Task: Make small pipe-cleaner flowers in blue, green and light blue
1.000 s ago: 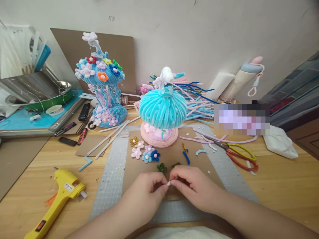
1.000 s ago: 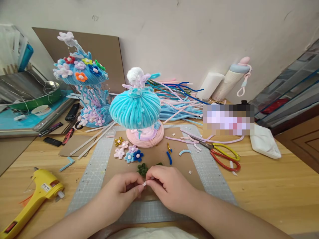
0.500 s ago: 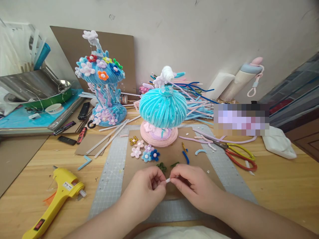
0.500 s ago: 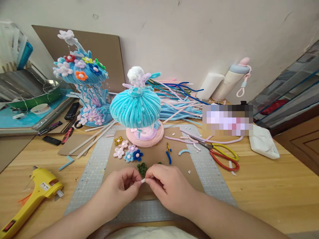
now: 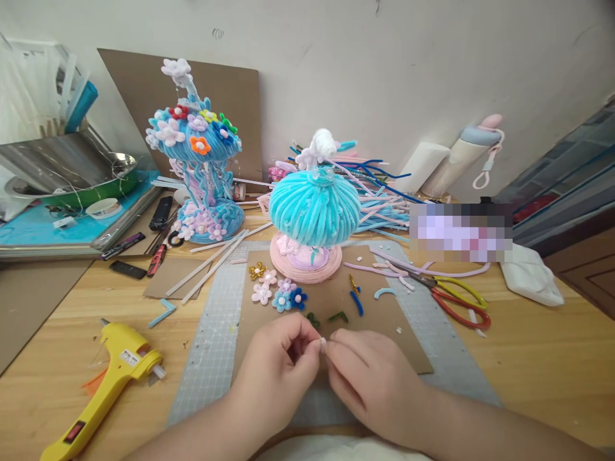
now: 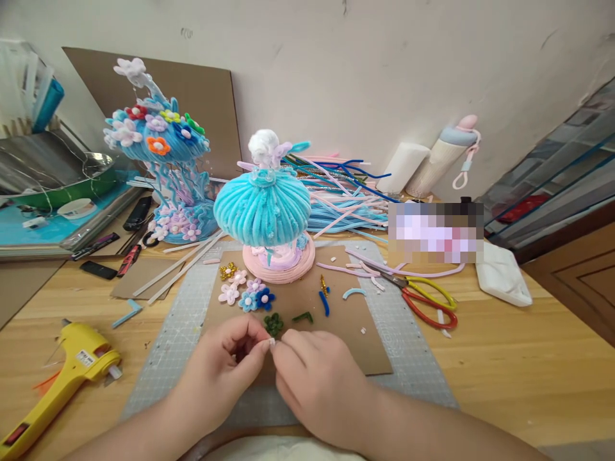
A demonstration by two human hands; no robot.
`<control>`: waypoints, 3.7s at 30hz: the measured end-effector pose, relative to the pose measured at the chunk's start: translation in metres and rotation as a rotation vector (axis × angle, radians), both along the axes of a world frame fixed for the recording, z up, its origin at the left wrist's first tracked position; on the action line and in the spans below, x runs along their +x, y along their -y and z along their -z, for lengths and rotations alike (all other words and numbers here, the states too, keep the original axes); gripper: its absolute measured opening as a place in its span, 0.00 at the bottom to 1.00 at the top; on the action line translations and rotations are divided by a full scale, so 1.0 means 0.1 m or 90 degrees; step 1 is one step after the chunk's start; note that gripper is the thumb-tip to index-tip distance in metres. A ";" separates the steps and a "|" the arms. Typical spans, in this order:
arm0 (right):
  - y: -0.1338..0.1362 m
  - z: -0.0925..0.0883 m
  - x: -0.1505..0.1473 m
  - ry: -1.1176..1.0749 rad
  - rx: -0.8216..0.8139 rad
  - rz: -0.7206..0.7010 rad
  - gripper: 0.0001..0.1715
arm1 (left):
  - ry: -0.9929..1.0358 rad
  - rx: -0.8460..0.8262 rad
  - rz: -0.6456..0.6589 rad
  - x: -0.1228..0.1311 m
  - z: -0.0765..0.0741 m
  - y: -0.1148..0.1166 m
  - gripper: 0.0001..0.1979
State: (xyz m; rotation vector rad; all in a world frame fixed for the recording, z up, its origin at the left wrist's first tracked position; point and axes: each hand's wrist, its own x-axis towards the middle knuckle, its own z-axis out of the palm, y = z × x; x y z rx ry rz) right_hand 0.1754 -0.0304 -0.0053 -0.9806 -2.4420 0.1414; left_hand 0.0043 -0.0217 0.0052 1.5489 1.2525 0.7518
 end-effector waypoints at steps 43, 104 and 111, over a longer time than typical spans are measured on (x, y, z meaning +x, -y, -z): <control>-0.04 -0.07 0.01 -0.034 -0.025 0.005 0.12 | -0.043 0.156 -0.004 -0.01 0.04 0.01 0.07; -0.08 0.00 -0.07 -0.666 -0.782 0.096 0.12 | -0.160 0.470 0.021 -0.07 0.11 0.01 0.05; -0.15 0.00 -0.04 -0.743 -1.018 0.044 0.14 | -0.190 0.556 0.063 -0.06 0.09 -0.02 0.06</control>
